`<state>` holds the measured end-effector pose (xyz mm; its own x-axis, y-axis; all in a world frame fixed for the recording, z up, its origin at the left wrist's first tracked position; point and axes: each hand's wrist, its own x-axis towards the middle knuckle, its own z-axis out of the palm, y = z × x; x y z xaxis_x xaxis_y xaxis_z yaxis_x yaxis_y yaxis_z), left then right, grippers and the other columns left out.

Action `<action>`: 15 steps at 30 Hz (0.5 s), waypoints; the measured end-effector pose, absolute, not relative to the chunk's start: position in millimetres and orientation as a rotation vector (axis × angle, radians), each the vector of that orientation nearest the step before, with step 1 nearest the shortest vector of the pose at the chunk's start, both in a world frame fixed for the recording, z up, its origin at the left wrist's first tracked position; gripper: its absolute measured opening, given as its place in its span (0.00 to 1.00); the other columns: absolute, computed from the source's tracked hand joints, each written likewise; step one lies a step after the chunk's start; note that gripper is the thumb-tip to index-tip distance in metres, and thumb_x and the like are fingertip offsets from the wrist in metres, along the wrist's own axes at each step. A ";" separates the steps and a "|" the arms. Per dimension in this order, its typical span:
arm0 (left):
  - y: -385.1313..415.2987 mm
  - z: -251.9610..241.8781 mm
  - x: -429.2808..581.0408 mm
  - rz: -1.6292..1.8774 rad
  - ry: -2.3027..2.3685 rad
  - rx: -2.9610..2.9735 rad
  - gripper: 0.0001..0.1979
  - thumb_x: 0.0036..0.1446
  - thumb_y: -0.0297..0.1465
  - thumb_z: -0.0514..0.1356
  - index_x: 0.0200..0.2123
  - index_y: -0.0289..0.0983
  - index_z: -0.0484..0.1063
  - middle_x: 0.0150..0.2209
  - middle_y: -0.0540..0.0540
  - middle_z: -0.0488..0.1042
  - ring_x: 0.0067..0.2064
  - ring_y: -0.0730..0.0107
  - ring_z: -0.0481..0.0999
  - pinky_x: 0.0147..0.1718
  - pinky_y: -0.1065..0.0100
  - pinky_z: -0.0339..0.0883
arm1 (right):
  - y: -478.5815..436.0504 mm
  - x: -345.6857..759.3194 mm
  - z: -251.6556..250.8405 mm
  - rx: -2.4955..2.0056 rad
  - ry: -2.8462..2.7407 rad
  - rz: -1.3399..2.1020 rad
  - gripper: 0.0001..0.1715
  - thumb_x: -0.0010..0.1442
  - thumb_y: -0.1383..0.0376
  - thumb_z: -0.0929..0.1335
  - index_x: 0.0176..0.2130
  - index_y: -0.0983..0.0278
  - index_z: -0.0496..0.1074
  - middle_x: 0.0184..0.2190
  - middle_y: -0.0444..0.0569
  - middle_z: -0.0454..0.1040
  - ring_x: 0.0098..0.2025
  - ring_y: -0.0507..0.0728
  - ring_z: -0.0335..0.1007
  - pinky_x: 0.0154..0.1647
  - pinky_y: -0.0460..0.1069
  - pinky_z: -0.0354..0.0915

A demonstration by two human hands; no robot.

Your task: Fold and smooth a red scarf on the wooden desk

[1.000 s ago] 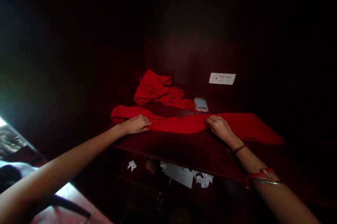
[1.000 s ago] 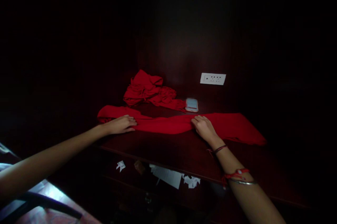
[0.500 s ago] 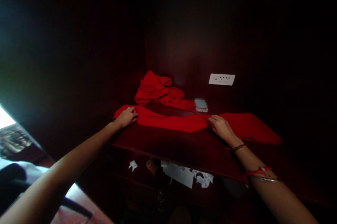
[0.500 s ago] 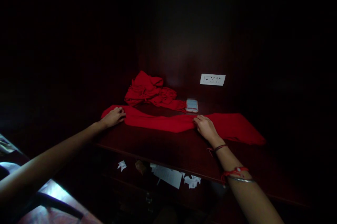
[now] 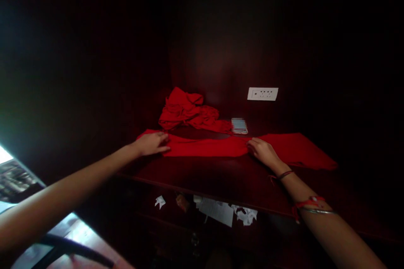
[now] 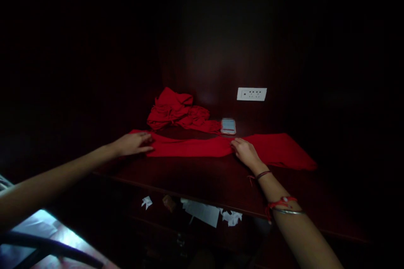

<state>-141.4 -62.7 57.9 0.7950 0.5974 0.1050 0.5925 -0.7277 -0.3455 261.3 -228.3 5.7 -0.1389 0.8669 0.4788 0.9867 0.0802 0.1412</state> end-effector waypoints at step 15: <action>-48.5 45.3 -137.2 0.137 -0.704 -3.197 0.10 0.44 0.34 0.55 0.29 0.34 0.67 0.33 0.50 0.67 0.36 0.72 0.65 0.36 0.76 0.55 | -227.9 266.8 3.4 -1.813 -2.063 -0.513 0.12 0.56 0.69 0.56 0.33 0.65 0.67 0.31 0.49 0.67 0.34 0.52 0.63 0.35 0.44 0.57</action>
